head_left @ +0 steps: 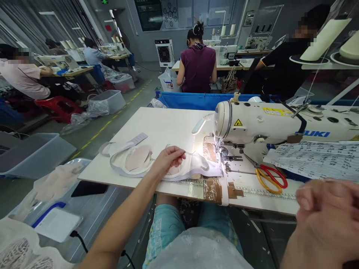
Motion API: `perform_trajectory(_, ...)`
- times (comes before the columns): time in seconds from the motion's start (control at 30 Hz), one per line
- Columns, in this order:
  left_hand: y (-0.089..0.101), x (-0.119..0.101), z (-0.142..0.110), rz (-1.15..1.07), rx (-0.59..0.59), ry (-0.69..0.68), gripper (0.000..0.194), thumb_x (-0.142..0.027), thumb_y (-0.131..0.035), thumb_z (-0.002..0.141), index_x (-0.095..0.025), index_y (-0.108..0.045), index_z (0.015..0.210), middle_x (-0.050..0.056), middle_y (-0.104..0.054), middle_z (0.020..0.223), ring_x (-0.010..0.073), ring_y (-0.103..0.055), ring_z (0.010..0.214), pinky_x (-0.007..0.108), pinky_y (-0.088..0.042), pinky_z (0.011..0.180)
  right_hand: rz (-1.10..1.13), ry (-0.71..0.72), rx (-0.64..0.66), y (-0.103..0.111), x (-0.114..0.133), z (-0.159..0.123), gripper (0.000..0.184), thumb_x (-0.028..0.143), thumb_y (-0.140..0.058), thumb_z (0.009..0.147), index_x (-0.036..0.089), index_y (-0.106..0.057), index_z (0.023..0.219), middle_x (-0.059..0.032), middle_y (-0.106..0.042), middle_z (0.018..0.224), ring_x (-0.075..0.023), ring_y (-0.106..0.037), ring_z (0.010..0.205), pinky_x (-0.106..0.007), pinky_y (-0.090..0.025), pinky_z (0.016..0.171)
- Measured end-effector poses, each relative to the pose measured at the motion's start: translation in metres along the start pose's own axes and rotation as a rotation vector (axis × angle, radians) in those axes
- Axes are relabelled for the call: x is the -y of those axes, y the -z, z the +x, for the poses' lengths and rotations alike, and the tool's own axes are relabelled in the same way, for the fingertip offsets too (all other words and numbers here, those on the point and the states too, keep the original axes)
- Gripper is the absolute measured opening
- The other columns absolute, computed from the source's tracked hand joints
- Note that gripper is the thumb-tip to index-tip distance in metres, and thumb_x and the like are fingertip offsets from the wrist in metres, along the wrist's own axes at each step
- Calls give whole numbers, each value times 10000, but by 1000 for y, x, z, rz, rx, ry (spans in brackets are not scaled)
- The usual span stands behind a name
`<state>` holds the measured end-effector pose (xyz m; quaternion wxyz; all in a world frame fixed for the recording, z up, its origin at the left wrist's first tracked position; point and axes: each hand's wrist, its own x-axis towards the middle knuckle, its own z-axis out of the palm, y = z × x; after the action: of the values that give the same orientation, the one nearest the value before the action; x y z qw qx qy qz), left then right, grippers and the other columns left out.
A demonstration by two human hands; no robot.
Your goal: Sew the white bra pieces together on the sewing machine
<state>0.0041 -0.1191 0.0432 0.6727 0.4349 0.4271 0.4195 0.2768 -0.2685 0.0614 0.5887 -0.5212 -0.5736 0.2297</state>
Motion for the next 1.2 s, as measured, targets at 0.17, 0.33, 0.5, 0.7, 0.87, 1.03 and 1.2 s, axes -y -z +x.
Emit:
perform_trajectory(0.17, -34, 29, -10, -170, -24, 13, 294, -342, -828, 588, -123, -665, 695, -20, -521, 579, 32, -406, 472, 147, -200, 396, 23, -66, 82, -59, -9, 15, 315, 509, -588, 816, 194, -600, 825, 40, -496, 531, -107, -472, 472, -220, -378, 425)
perform_trajectory(0.33, -57, 42, -17, -248, -27, -34, 260, -343, -800, 632, -135, -671, 718, -35, -483, 573, 30, -387, 477, 150, -198, 407, 56, -155, 159, -99, -28, 27, 254, 439, -533, 876, 196, -567, 813, 48, -488, 539, -99, -460, 465, -219, -382, 451)
perform_trajectory(0.5, -65, 46, -20, -258, -81, -82, 267, -353, -794, 628, -146, -640, 695, -53, -437, 520, 35, -340, 458, 158, -188, 404, 33, -163, 198, -106, -33, 28, 225, 412, -525, 886, 200, -557, 818, 40, -527, 574, -104, -483, 486, -221, -384, 463)
perform_trajectory(0.7, -68, 51, -18, -242, -112, -118, 278, -376, -777, 642, -158, -612, 694, -57, -432, 509, 39, -325, 447, 162, -203, 400, -51, -90, 202, -111, -39, 28, 191, 371, -511, 897, 201, -573, 834, 21, -577, 643, -104, -491, 527, -225, -385, 494)
perform_trajectory(0.87, -56, 48, -17, -131, -61, -90, 289, -405, -752, 667, -161, -613, 735, -15, -532, 646, 67, -440, 509, 167, -259, 391, -188, -6, 221, -104, -40, 37, 186, 336, -496, 903, 199, -550, 788, 18, -568, 642, -106, -471, 538, -231, -352, 511)
perform_trajectory(1.03, -41, 30, -20, 444, 1, -377, 246, -362, -684, 770, -212, -671, 965, 73, -638, 1001, 166, -573, 780, 217, -396, 495, -241, 37, 329, -90, -40, 46, 188, 318, -486, 907, 200, -536, 770, 36, -514, 589, -105, -432, 513, -235, -326, 514)
perform_trajectory(1.2, -42, 18, -17, 833, 90, -612, 116, -303, -613, 835, -257, -720, 843, 82, -676, 902, 238, -543, 932, 265, -405, 632, -259, 44, 377, -86, -36, 47, 197, 330, -479, 911, 202, -545, 776, 30, -526, 607, -108, -438, 522, -237, -327, 514)
